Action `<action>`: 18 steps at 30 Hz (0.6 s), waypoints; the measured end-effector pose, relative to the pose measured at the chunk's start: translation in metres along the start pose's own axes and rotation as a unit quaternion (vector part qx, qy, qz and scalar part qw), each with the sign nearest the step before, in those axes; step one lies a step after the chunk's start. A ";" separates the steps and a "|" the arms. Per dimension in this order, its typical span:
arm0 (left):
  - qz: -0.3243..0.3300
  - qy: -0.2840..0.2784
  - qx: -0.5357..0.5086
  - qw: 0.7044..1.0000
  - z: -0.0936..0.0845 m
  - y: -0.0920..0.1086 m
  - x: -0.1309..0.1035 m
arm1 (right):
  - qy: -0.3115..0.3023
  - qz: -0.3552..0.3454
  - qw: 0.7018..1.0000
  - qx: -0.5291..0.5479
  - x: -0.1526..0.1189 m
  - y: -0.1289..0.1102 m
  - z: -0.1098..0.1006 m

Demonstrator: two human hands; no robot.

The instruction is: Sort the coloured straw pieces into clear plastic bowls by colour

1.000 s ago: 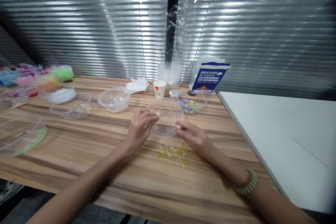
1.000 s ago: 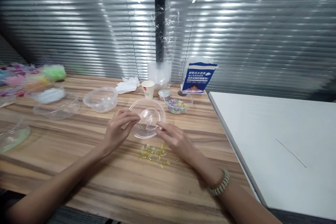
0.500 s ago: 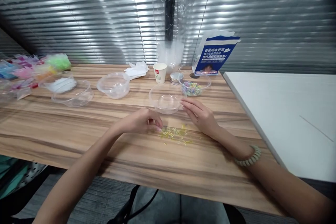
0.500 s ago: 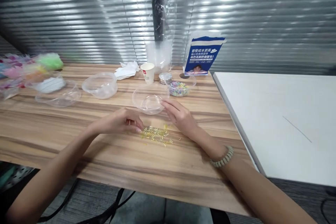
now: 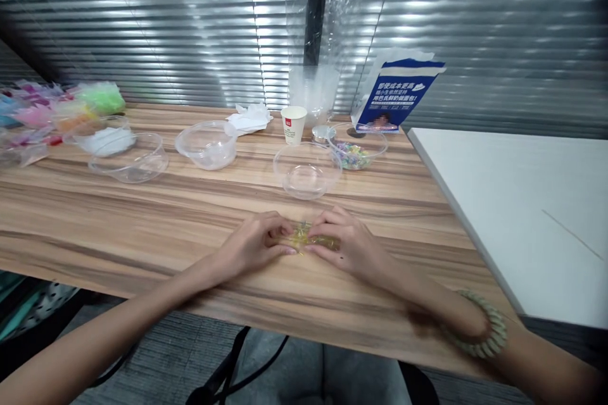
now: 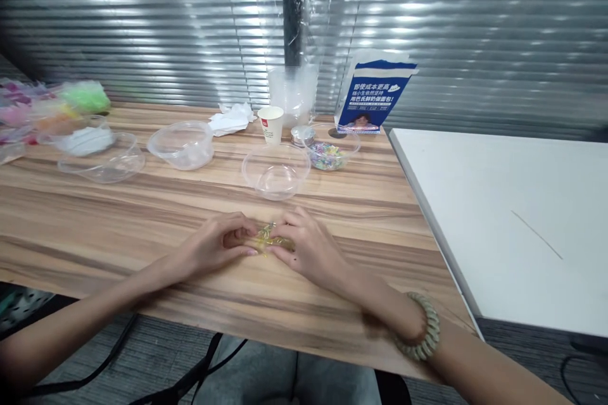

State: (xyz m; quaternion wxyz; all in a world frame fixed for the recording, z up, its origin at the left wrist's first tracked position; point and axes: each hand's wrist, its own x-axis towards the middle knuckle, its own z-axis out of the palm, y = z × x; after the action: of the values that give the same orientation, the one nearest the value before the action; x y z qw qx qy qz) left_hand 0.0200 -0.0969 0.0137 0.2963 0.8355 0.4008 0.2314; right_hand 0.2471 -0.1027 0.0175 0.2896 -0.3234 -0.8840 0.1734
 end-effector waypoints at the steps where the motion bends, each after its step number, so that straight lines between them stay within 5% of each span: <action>1: 0.005 0.014 0.007 1.000 0.003 0.000 -0.001 | -0.001 0.003 1.000 -0.003 0.001 0.000 0.000; 18: -0.013 0.069 0.048 0.996 0.003 -0.007 0.006 | -0.017 0.024 1.000 0.005 0.002 0.010 0.007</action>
State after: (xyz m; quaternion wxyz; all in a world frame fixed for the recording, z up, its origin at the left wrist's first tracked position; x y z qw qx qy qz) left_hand 0.0220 -0.0896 0.0076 0.2307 0.8258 0.4412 0.2650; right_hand 0.2457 -0.0949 0.0079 0.2721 -0.3397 -0.8800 0.1902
